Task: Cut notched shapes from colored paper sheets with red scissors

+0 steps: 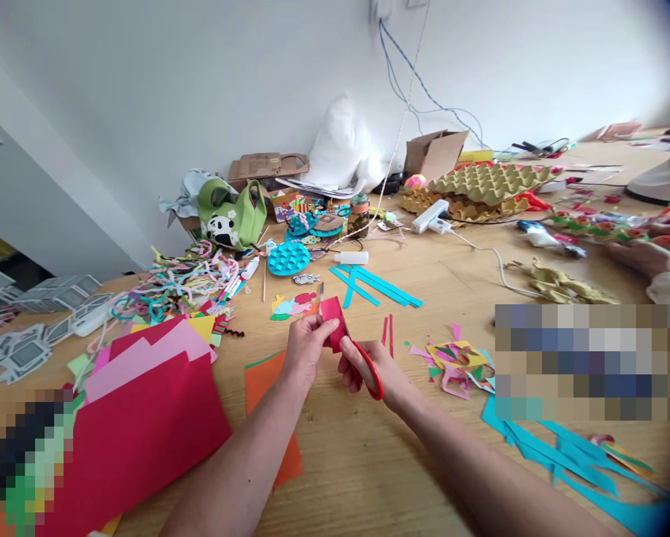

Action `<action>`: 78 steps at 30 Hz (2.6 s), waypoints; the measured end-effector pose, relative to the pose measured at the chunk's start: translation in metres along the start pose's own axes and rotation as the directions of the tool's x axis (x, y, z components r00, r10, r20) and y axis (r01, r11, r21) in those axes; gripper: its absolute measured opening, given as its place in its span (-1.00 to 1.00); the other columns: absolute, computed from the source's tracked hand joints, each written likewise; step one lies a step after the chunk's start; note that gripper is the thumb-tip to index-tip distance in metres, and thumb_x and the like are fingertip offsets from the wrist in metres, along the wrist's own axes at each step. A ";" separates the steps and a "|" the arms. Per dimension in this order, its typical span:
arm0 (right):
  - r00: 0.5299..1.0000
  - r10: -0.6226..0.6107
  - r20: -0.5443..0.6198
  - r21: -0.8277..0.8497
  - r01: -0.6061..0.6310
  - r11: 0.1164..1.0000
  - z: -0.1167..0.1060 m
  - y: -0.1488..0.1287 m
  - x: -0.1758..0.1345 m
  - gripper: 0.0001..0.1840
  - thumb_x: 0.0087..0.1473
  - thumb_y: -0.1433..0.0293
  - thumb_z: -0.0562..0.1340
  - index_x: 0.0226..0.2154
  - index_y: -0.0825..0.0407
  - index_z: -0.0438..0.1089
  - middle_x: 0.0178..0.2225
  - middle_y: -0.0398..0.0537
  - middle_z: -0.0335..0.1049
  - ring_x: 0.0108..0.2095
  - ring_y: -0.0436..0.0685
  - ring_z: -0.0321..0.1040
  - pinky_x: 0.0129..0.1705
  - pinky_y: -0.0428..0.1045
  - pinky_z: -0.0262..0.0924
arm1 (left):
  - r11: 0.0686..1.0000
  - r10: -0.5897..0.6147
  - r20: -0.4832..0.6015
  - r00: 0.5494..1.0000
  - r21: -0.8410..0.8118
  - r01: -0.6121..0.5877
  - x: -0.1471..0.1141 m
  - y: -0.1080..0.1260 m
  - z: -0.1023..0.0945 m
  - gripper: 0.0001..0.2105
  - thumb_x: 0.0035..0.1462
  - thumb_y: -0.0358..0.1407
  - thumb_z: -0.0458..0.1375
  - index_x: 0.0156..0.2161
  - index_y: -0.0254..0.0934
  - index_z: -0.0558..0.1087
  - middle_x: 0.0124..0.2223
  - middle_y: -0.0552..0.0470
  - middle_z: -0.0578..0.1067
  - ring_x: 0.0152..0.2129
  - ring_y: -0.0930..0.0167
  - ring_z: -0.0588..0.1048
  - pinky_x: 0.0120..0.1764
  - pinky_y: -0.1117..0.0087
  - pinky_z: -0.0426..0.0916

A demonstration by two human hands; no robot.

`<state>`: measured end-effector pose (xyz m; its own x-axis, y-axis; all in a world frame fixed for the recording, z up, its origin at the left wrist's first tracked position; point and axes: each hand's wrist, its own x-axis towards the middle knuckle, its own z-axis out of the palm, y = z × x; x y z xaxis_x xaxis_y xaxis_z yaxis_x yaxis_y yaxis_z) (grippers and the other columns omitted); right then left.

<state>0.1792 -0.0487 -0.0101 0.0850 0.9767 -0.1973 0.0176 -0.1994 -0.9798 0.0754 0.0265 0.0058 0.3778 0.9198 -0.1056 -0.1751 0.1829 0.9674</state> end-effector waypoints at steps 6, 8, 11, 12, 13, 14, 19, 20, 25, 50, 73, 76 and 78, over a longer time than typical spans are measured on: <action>1.000 0.028 0.008 0.032 -0.028 0.999 0.000 -0.001 0.000 -0.40 -0.05 -0.10 0.11 -0.66 0.12 0.29 -0.76 -0.13 0.28 -0.76 -0.07 0.19 -0.70 -0.16 0.04 | 0.998 -0.065 0.046 0.997 -0.023 0.066 0.000 0.004 -0.001 -0.80 -0.22 -0.25 0.27 -0.56 -0.34 0.37 -0.60 0.10 0.40 -0.67 0.52 0.32 -0.53 0.46 0.25; 0.999 0.036 0.007 0.029 -0.036 0.999 0.000 -0.001 0.000 -0.39 -0.06 -0.10 0.12 -0.66 0.12 0.29 -0.76 -0.13 0.28 -0.77 -0.07 0.19 -0.71 -0.16 0.03 | 0.997 -0.068 0.051 0.996 -0.020 0.069 -0.001 0.004 -0.001 -0.80 -0.22 -0.25 0.27 -0.56 -0.33 0.37 -0.61 0.11 0.39 -0.68 0.53 0.31 -0.55 0.47 0.24; 1.000 0.026 -0.010 0.021 -0.026 0.999 0.000 0.000 0.000 -0.40 -0.07 -0.10 0.13 -0.66 0.12 0.29 -0.77 -0.13 0.28 -0.77 -0.07 0.19 -0.72 -0.17 0.02 | 0.999 -0.042 0.048 0.998 -0.004 0.043 -0.003 0.005 0.001 -0.80 -0.22 -0.26 0.27 -0.60 -0.33 0.35 -0.65 0.14 0.35 -0.71 0.56 0.27 -0.58 0.50 0.19; 1.000 0.024 -0.020 0.017 -0.024 1.000 0.000 0.001 0.000 -0.40 -0.08 -0.10 0.14 -0.66 0.12 0.29 -0.76 -0.13 0.28 -0.77 -0.07 0.19 -0.73 -0.17 0.01 | 0.999 -0.033 0.049 0.998 0.004 0.033 -0.004 0.005 0.002 -0.80 -0.21 -0.27 0.26 -0.61 -0.33 0.35 -0.65 0.14 0.34 -0.71 0.56 0.26 -0.59 0.51 0.18; 0.999 0.023 -0.032 0.014 -0.023 1.000 0.000 0.001 0.001 -0.41 -0.08 -0.10 0.15 -0.66 0.12 0.29 -0.76 -0.12 0.28 -0.77 -0.07 0.19 -0.73 -0.17 0.00 | 1.000 -0.026 0.050 0.998 0.012 0.025 -0.004 0.005 0.003 -0.80 -0.21 -0.27 0.26 -0.61 -0.33 0.35 -0.65 0.13 0.35 -0.71 0.56 0.26 -0.59 0.51 0.18; 0.999 0.024 -0.041 0.010 -0.024 1.000 0.000 0.002 0.001 -0.41 -0.09 -0.10 0.16 -0.66 0.12 0.29 -0.76 -0.12 0.28 -0.77 -0.07 0.18 -0.74 -0.17 -0.01 | 1.000 -0.021 0.047 0.999 0.018 0.020 -0.005 0.005 0.004 -0.80 -0.21 -0.27 0.25 -0.61 -0.33 0.35 -0.65 0.13 0.35 -0.71 0.55 0.27 -0.59 0.50 0.18; 0.998 0.023 -0.054 -0.002 -0.023 1.000 0.000 0.003 0.002 -0.42 -0.12 -0.10 0.18 -0.66 0.11 0.28 -0.77 -0.13 0.28 -0.77 -0.07 0.17 -0.74 -0.16 -0.02 | 0.999 0.011 0.027 1.000 0.051 -0.013 -0.005 0.003 0.004 -0.81 -0.20 -0.26 0.25 -0.60 -0.32 0.36 -0.64 0.13 0.36 -0.71 0.55 0.26 -0.60 0.50 0.17; 0.998 0.019 -0.056 -0.002 -0.019 1.000 0.000 0.003 0.002 -0.43 -0.12 -0.09 0.18 -0.65 0.11 0.28 -0.76 -0.13 0.28 -0.77 -0.07 0.17 -0.74 -0.16 -0.02 | 0.998 0.022 0.031 0.999 0.059 -0.023 -0.005 0.002 0.004 -0.81 -0.20 -0.26 0.24 -0.60 -0.32 0.35 -0.65 0.13 0.35 -0.72 0.55 0.26 -0.61 0.50 0.17; 0.999 -0.004 -0.048 0.004 0.004 1.000 0.000 0.000 0.000 -0.44 -0.10 -0.08 0.18 -0.63 0.11 0.28 -0.75 -0.13 0.28 -0.75 -0.06 0.18 -0.70 -0.16 0.02 | 0.992 0.057 0.048 0.997 0.113 -0.062 -0.003 0.000 0.002 -0.79 -0.17 -0.25 0.23 -0.62 -0.31 0.33 -0.68 0.13 0.33 -0.74 0.54 0.25 -0.62 0.49 0.13; 0.998 0.004 -0.062 -0.014 -0.005 1.000 0.000 0.002 0.000 -0.47 -0.08 -0.04 0.20 -0.63 0.11 0.29 -0.76 -0.14 0.26 -0.76 -0.07 0.16 -0.73 -0.17 -0.02 | 0.994 0.033 0.030 0.999 0.105 -0.036 -0.005 0.001 0.004 -0.79 -0.15 -0.25 0.21 -0.62 -0.29 0.29 -0.67 0.16 0.31 -0.71 0.54 0.24 -0.59 0.49 0.14; 0.995 0.025 -0.094 -0.004 -0.025 1.000 0.003 0.005 0.003 -0.46 -0.13 -0.06 0.22 -0.62 0.12 0.31 -0.76 -0.16 0.24 -0.77 -0.06 0.17 -0.73 -0.16 0.02 | 0.999 0.014 0.048 0.999 0.051 -0.017 -0.002 -0.005 0.003 -0.84 -0.16 -0.28 0.22 -0.56 -0.34 0.37 -0.65 0.13 0.34 -0.72 0.55 0.24 -0.60 0.50 0.15; 0.994 0.028 -0.105 -0.012 -0.029 1.000 0.003 0.004 0.003 -0.46 -0.14 -0.06 0.22 -0.62 0.12 0.30 -0.77 -0.17 0.23 -0.78 -0.07 0.15 -0.75 -0.17 0.00 | 0.999 0.010 0.053 0.999 0.036 -0.012 -0.002 -0.005 0.003 -0.84 -0.16 -0.28 0.22 -0.56 -0.34 0.37 -0.65 0.13 0.34 -0.72 0.55 0.24 -0.60 0.50 0.14; 0.993 0.032 -0.111 -0.008 -0.034 0.999 0.004 0.004 0.002 -0.45 -0.15 -0.07 0.22 -0.65 0.11 0.28 -0.78 -0.17 0.22 -0.79 -0.08 0.14 -0.76 -0.17 -0.01 | 1.000 0.007 0.055 0.998 0.030 -0.008 -0.002 -0.005 0.003 -0.85 -0.16 -0.29 0.22 -0.55 -0.34 0.37 -0.64 0.13 0.34 -0.72 0.55 0.24 -0.61 0.50 0.14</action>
<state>0.1760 -0.0467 -0.0143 0.1952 0.9548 -0.2240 0.0232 -0.2328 -0.9722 0.0784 0.0224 0.0018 0.4260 0.9006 -0.0862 -0.1509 0.1646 0.9747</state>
